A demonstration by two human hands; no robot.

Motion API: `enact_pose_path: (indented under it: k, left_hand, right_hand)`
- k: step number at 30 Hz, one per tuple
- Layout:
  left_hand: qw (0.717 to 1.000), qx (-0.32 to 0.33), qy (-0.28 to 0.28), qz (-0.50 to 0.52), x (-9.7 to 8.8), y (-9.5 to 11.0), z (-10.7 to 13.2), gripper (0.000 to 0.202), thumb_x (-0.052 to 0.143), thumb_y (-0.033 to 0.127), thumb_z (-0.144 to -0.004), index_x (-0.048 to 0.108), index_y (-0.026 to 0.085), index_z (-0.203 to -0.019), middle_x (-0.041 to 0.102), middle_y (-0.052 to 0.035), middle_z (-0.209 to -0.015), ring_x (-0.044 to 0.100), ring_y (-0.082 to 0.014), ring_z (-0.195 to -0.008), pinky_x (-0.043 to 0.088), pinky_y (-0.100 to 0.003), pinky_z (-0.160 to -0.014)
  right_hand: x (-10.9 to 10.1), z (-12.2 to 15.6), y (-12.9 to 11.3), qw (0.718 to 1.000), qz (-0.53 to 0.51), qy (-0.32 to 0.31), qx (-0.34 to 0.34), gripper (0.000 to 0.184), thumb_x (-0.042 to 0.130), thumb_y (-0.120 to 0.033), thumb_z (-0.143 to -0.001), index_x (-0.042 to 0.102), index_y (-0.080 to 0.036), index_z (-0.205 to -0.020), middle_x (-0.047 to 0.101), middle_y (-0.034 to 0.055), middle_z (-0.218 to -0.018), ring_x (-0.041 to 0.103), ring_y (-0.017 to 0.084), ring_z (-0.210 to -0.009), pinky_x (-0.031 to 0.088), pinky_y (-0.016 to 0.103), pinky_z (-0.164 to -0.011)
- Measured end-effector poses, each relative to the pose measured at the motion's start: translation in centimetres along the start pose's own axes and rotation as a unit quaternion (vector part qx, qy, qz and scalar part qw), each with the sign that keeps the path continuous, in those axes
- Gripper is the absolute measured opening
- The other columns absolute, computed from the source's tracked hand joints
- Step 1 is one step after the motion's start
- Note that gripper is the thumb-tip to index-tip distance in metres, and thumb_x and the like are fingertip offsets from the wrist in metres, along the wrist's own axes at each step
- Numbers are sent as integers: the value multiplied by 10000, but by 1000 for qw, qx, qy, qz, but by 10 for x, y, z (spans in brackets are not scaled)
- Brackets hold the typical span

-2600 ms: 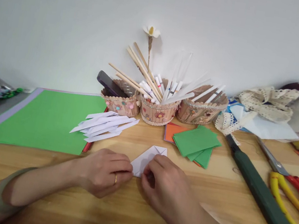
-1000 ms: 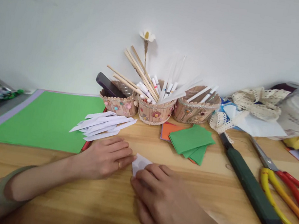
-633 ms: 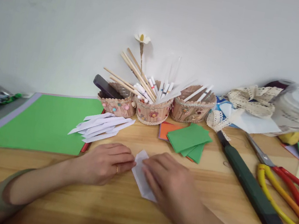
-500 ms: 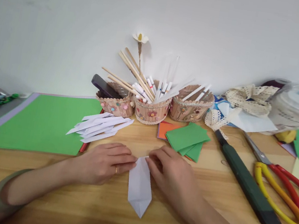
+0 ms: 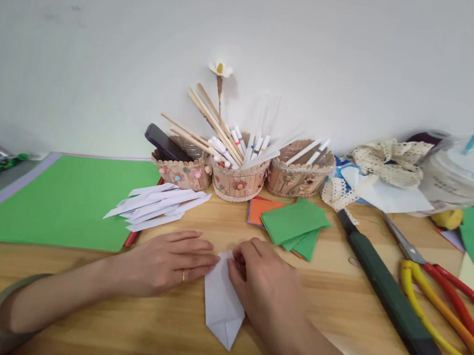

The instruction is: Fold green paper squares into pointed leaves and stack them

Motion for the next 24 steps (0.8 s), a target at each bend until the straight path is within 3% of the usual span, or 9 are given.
enact_pose_path:
  k: [7,11,15,20,24]
  left_hand:
    - [1000,-8,-25,3,-1,-1,2,284,350,163,-971,594,154,-1117,629,-18,-1189,506,-172,-1150,372,-363,-1021]
    - [1000,-11,-22,11,0,-1,1,241,407,168,-955,596,147,-1104,632,-35,-1172,514,-188,-1139,396,-386,-995]
    - [999,-37,6,30,1,0,-1,292,330,166,-978,616,152,-1037,656,-1,-1123,527,-167,-1119,388,-365,-1007]
    - [999,-12,-30,16,0,0,-2,385,220,155,-995,571,118,-1148,603,-3,-1231,442,-175,-1231,370,-363,-1024]
    - [999,-9,-47,17,-1,-1,-3,372,241,143,-988,560,103,-1176,593,-21,-1245,423,-199,-1255,371,-378,-1022]
  right_hand:
    - [-6,12,-2,981,3,-5,-196,203,408,-88,-870,592,-141,-938,611,80,-836,558,189,-762,473,297,-631]
    - [-7,13,0,976,2,3,-218,222,405,-81,-865,601,-129,-957,606,85,-834,544,193,-753,483,301,-616]
    - [-8,12,-1,972,14,-7,-235,233,379,-98,-889,605,-123,-943,596,83,-808,521,195,-731,476,311,-610]
    - [-10,10,-3,965,38,3,-258,290,316,-113,-923,606,-121,-918,584,83,-789,500,195,-713,461,319,-603]
    - [-11,9,-5,963,49,-4,-265,333,277,-89,-922,610,-107,-920,573,83,-764,494,197,-691,450,328,-585]
Point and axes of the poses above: each hand's wrist, its own z-axis away from the middle knuckle, its own x-axis out of the palm, y = z × x, the point moved 1 cm from there along -z, towards the middle knuckle
